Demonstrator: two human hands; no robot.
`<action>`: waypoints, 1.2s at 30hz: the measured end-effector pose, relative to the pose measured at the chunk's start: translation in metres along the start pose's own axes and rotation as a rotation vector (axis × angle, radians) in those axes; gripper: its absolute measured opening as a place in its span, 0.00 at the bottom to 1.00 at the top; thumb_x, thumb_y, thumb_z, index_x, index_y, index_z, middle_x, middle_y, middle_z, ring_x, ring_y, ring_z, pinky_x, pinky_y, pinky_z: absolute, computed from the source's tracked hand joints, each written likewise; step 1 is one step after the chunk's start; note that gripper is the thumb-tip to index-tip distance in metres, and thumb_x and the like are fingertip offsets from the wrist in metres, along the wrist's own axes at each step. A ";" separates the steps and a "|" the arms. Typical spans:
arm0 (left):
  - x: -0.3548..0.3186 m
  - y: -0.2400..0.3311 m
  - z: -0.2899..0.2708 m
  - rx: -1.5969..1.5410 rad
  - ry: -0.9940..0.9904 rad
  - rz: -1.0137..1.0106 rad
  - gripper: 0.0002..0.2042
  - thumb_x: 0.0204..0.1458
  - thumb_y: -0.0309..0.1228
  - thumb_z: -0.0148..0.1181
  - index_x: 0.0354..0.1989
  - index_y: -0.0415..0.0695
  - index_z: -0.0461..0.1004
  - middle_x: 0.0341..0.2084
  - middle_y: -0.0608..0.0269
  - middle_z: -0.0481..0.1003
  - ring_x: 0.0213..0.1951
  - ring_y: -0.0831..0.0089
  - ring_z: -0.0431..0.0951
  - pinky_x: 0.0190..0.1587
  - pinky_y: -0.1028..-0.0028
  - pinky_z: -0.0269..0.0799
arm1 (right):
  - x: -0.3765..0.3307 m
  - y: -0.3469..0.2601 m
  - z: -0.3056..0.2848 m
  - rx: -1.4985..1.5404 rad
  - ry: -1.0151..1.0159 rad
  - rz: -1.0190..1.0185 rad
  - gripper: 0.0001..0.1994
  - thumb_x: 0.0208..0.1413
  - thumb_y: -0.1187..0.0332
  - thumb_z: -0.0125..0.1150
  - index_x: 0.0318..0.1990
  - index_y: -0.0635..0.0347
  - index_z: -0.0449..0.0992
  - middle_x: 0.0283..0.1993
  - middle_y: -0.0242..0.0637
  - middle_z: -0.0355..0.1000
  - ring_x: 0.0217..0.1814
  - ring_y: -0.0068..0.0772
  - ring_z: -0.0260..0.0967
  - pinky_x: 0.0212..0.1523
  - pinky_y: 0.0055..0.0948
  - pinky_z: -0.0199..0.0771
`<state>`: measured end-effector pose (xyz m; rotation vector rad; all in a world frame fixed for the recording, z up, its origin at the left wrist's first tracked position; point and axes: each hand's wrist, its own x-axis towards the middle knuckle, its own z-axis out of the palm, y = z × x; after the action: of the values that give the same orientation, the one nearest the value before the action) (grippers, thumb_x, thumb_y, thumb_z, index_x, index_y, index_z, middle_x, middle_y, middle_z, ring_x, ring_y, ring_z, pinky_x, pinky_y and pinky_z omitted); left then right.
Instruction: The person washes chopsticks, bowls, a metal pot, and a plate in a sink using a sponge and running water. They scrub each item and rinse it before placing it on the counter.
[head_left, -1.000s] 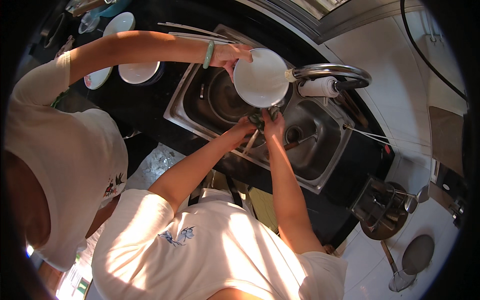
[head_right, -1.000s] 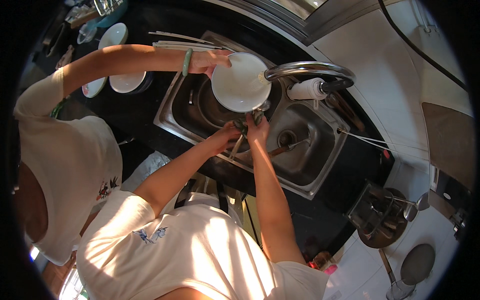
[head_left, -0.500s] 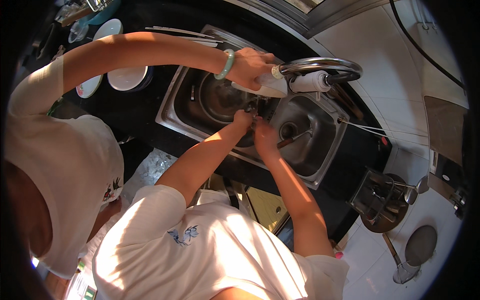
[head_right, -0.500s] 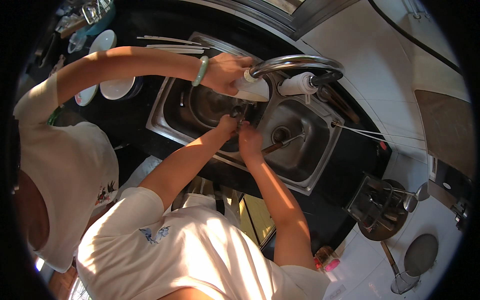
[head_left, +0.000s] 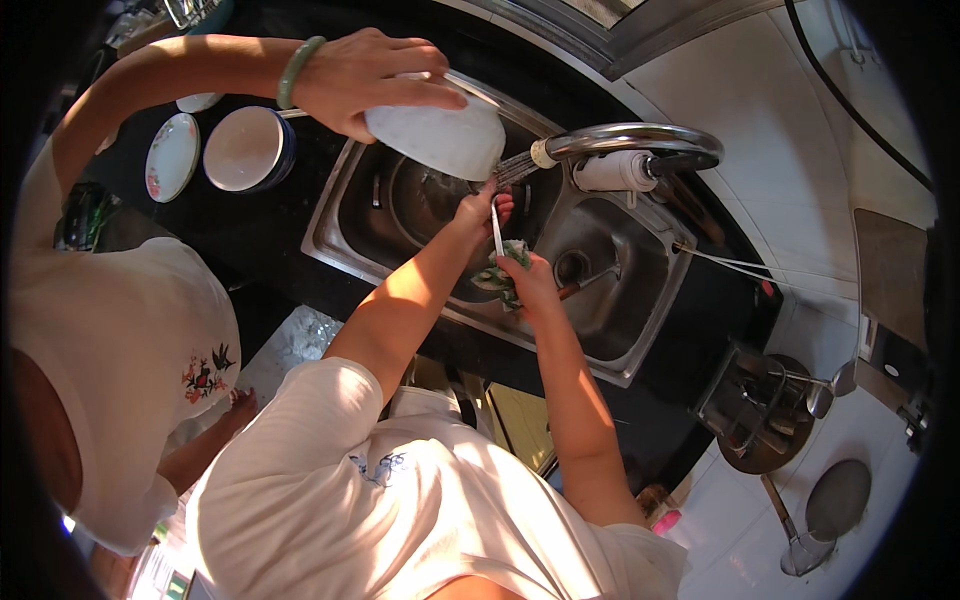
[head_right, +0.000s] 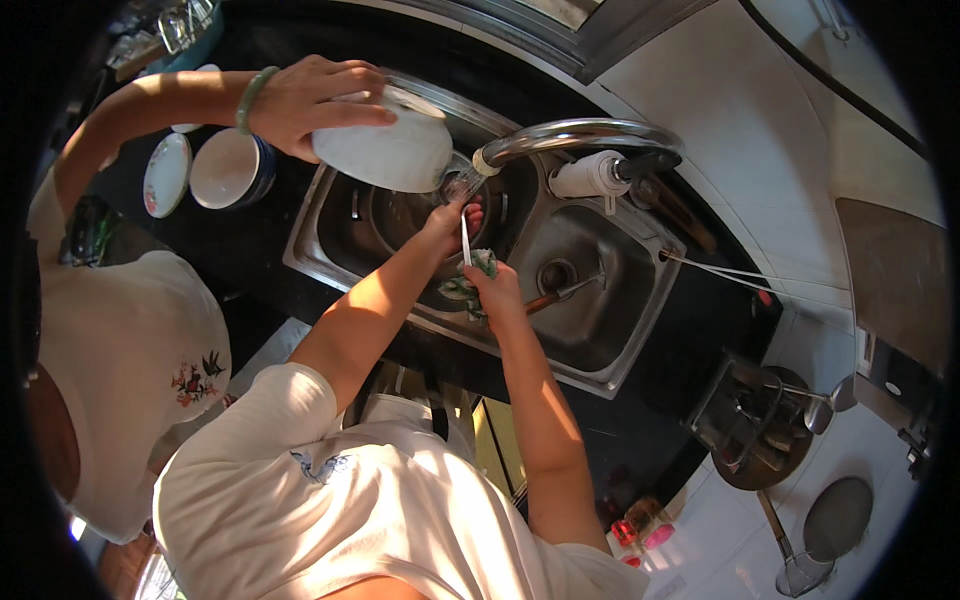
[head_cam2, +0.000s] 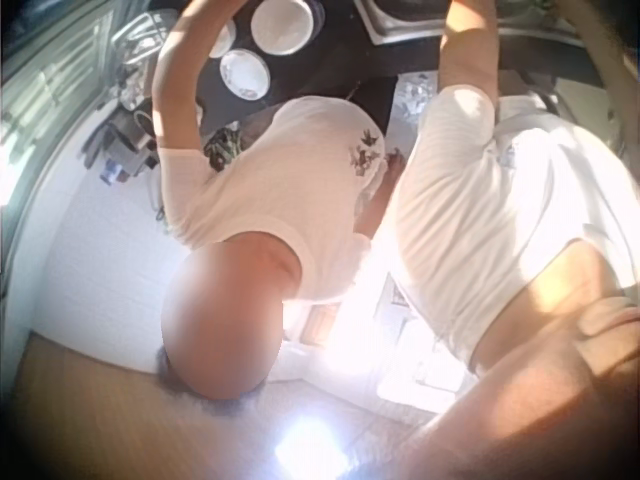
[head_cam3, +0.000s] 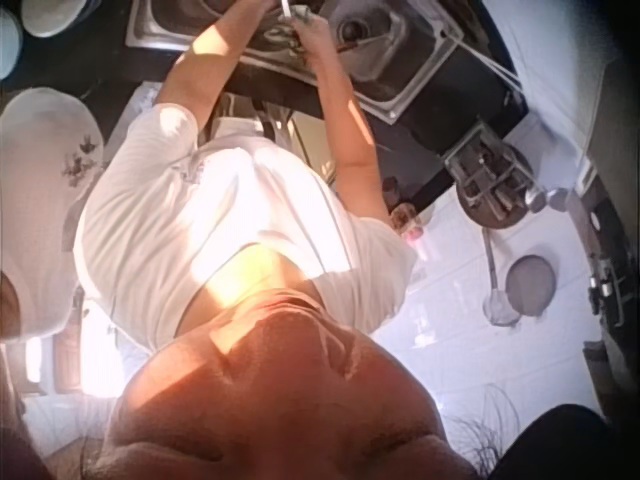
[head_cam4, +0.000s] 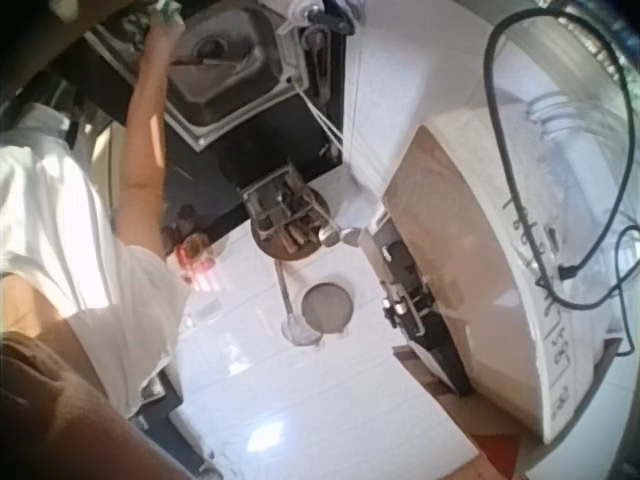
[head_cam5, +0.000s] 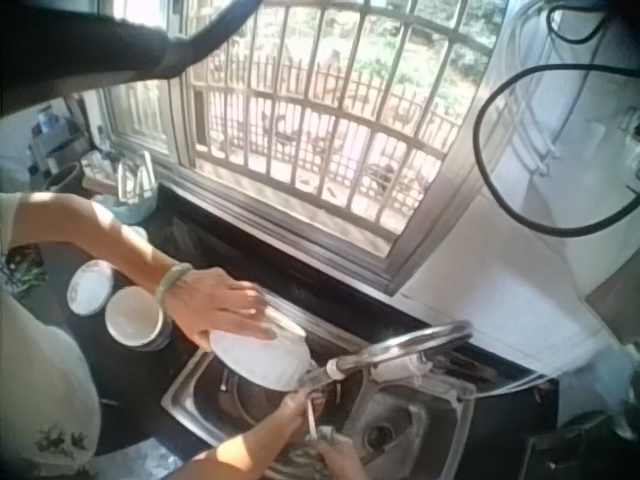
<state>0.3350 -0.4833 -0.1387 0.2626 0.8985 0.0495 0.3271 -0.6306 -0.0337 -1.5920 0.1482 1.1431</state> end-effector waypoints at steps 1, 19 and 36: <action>-0.001 -0.001 0.004 -0.014 -0.050 -0.012 0.18 0.59 0.43 0.48 0.39 0.37 0.69 0.29 0.57 0.76 0.27 0.68 0.77 0.26 0.75 0.72 | 0.004 0.001 0.002 -0.016 0.054 -0.057 0.12 0.50 0.66 0.64 0.37 0.66 0.74 0.33 0.34 0.73 0.33 0.25 0.70 0.33 0.26 0.67; -0.015 0.023 0.000 0.268 -0.093 0.477 0.10 0.54 0.28 0.56 0.40 0.36 0.71 0.32 0.57 0.77 0.34 0.67 0.79 0.34 0.71 0.76 | -0.015 0.007 0.022 -0.419 0.244 -0.223 0.15 0.50 0.63 0.60 0.39 0.66 0.70 0.32 0.41 0.72 0.35 0.34 0.71 0.38 0.33 0.68; -0.093 -0.003 0.009 0.491 -0.369 0.251 0.11 0.60 0.34 0.48 0.41 0.40 0.72 0.39 0.63 0.76 0.41 0.75 0.72 0.48 0.73 0.67 | 0.014 0.007 0.017 -0.108 0.211 -0.416 0.14 0.52 0.66 0.62 0.42 0.65 0.71 0.35 0.36 0.73 0.35 0.26 0.69 0.36 0.27 0.68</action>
<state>0.2839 -0.5021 -0.0624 0.8151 0.4949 0.0106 0.3201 -0.6128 -0.0471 -1.7362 -0.1064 0.6703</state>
